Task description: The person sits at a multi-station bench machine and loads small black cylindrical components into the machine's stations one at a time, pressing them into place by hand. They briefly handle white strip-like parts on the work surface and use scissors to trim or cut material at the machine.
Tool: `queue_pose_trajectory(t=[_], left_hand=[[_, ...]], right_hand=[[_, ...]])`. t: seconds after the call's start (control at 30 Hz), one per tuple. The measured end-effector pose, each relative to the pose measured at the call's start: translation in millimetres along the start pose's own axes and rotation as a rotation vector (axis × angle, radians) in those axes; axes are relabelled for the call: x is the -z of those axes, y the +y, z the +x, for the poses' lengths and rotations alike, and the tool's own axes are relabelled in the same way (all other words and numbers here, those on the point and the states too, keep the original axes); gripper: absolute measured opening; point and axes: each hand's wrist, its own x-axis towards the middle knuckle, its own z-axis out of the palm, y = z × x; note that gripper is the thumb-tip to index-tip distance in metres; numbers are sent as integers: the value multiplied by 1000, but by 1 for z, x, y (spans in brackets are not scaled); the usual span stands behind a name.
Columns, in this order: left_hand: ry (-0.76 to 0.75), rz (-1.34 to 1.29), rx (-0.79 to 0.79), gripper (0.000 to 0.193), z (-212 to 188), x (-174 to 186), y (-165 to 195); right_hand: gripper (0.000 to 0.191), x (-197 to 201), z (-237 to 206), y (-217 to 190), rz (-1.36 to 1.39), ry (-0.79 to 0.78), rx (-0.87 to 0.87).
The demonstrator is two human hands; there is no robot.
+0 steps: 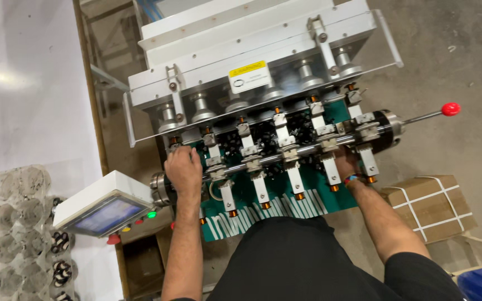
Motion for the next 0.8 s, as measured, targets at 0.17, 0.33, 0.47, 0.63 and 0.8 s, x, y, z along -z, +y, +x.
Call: queue_pose_trajectory(t=[0.17,0.33,0.47,0.63,0.8], left_hand=[[93,-147,-156,13,-32,5,77],[-176,-528,-473,13,-71,-11,202],[-323,-653,-618,14,-86,-28,287],[-401,-372,-809,41,-93,-69,358],[-463,-70,-788,24,-93,-88,376]], right_hand=[[44,-3,-9,13,138,163,-10],[44,-8,-69,18,464,193,235],[45,-9,-136,36,786,-312,75],[20,-21,-177,92,779,-376,168],[27,-24,-195,170,732,-350,10]])
